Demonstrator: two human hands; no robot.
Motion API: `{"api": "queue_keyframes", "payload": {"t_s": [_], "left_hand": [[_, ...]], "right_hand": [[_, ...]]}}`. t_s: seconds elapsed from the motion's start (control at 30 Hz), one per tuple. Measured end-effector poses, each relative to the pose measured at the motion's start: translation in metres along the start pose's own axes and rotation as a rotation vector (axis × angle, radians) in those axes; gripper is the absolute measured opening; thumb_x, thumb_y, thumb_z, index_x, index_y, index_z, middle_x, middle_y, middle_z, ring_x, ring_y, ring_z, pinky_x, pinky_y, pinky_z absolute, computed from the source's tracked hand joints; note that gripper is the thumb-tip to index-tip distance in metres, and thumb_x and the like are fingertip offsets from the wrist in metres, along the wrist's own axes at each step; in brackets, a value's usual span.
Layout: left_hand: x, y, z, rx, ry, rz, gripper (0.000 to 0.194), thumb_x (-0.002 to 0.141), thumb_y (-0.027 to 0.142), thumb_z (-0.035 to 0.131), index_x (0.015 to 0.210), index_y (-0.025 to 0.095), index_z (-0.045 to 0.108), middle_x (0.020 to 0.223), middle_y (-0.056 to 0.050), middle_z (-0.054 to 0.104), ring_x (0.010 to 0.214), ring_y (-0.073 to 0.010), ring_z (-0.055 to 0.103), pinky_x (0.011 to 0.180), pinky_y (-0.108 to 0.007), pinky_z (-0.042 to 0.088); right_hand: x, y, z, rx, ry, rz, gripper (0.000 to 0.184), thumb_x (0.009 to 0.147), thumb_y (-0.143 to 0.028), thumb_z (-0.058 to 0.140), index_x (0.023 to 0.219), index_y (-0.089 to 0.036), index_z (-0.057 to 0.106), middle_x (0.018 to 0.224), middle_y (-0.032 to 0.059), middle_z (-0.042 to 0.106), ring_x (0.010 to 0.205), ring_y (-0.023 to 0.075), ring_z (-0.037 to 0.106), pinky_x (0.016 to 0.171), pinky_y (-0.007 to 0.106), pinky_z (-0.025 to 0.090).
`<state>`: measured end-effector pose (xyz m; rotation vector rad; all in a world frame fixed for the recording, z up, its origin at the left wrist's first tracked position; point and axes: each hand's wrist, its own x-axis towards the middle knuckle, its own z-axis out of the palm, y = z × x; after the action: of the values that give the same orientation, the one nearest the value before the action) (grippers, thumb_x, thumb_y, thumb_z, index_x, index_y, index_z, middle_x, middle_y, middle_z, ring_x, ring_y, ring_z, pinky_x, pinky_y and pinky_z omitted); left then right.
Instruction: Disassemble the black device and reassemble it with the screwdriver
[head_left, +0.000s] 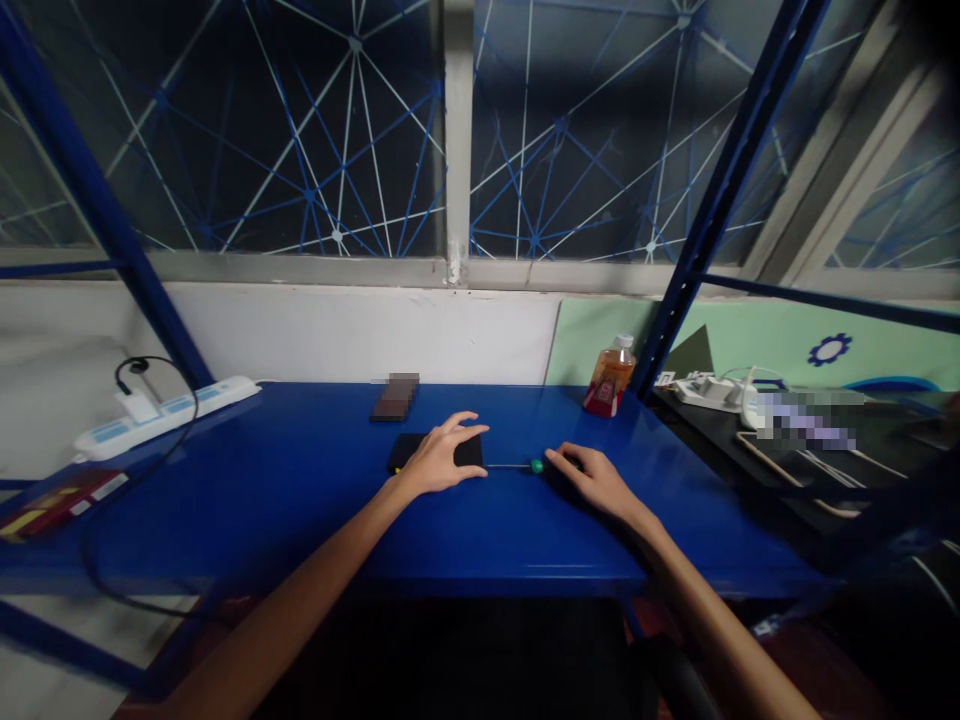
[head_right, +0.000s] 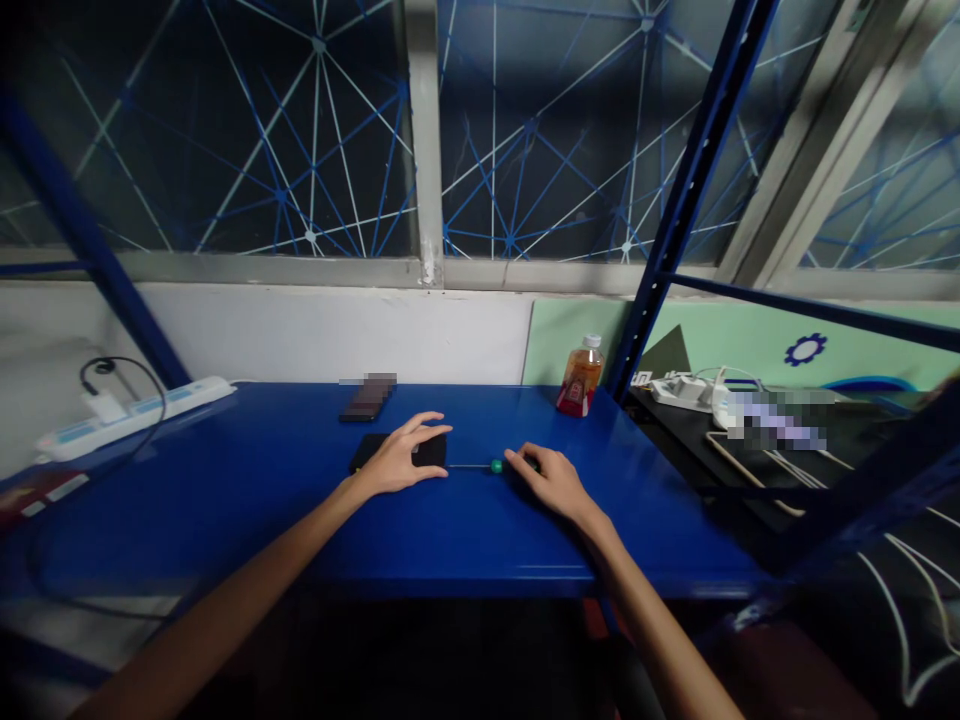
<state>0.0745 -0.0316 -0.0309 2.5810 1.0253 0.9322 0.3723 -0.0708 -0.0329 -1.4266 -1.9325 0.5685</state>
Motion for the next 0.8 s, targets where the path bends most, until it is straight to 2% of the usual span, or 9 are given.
{"api": "queue_keyframes", "payload": {"t_s": [0.07,0.1,0.2,0.37,0.47,0.57,0.67,0.8], "left_hand": [[0.0001,0.0005,-0.0003,-0.005,-0.011,0.003,0.065,0.075,0.044,0.076,0.134,0.033,0.052,0.144,-0.009,0.042,0.121,-0.0337,0.052,0.095,-0.051,0.050],[0.0000,0.0007,-0.0004,-0.009,-0.016,0.004,0.066,0.075,0.045,0.077,0.134,0.033,0.052,0.145,-0.009,0.041,0.120,-0.0337,0.053,0.094,-0.051,0.050],[-0.0003,0.0011,-0.0003,-0.027,-0.039,0.004,0.063,0.076,0.045,0.075,0.133,0.033,0.052,0.145,-0.009,0.040,0.115,-0.0320,0.057,0.093,-0.051,0.051],[-0.0010,0.0026,0.0012,-0.017,-0.048,0.014,0.059,0.078,0.046,0.073,0.132,0.031,0.053,0.145,-0.009,0.041,0.116,-0.0304,0.057,0.094,-0.050,0.050],[-0.0009,0.0031,0.0018,-0.001,-0.038,0.026,0.057,0.079,0.046,0.072,0.131,0.030,0.054,0.144,-0.009,0.042,0.113,-0.0291,0.058,0.094,-0.049,0.050],[-0.0004,0.0034,0.0021,0.021,-0.040,0.026,0.057,0.079,0.046,0.072,0.130,0.029,0.054,0.143,-0.009,0.043,0.113,-0.0291,0.059,0.093,-0.047,0.050],[-0.0002,0.0043,0.0023,0.059,-0.051,0.023,0.058,0.079,0.048,0.071,0.131,0.030,0.053,0.143,-0.009,0.043,0.114,-0.0296,0.058,0.092,-0.048,0.050],[-0.0004,0.0069,0.0029,0.135,-0.047,0.026,0.056,0.080,0.050,0.069,0.130,0.030,0.055,0.138,-0.008,0.050,0.113,-0.0308,0.057,0.094,-0.051,0.046]], "right_hand": [[-0.0019,0.0016,-0.0011,0.044,-0.006,-0.015,0.033,0.085,-0.054,0.056,0.088,-0.021,0.056,0.073,-0.0022,0.059,0.062,0.0131,0.048,0.058,0.025,0.037],[-0.0023,0.0026,-0.0016,0.074,-0.023,-0.032,0.032,0.083,-0.052,0.060,0.091,-0.021,0.055,0.076,-0.0020,0.060,0.064,0.0135,0.049,0.060,0.025,0.038],[-0.0026,0.0040,-0.0021,0.080,-0.031,-0.060,0.031,0.082,-0.050,0.061,0.085,-0.020,0.054,0.073,-0.0016,0.059,0.065,0.0138,0.049,0.059,0.025,0.037],[-0.0053,-0.0013,-0.0004,-0.033,-0.022,-0.058,0.040,0.091,-0.052,0.045,0.071,-0.019,0.057,0.061,-0.0019,0.052,0.056,0.0128,0.042,0.053,0.026,0.031],[-0.0070,-0.0016,-0.0008,0.042,-0.032,-0.095,0.028,0.087,-0.047,0.054,0.085,-0.020,0.058,0.068,-0.0023,0.056,0.060,0.0130,0.045,0.056,0.025,0.035],[-0.0069,0.0020,-0.0015,0.150,-0.053,-0.093,0.029,0.079,-0.042,0.065,0.094,-0.020,0.054,0.073,-0.0023,0.059,0.062,0.0132,0.048,0.057,0.024,0.037],[-0.0064,0.0033,-0.0009,0.131,-0.046,-0.037,0.030,0.083,-0.048,0.059,0.082,-0.019,0.057,0.068,-0.0010,0.058,0.058,0.0129,0.047,0.054,0.025,0.036],[-0.0073,-0.0031,-0.0005,-0.023,-0.011,-0.021,0.047,0.090,-0.056,0.044,0.066,-0.018,0.058,0.059,0.0000,0.054,0.055,0.0134,0.044,0.053,0.026,0.033]]}}
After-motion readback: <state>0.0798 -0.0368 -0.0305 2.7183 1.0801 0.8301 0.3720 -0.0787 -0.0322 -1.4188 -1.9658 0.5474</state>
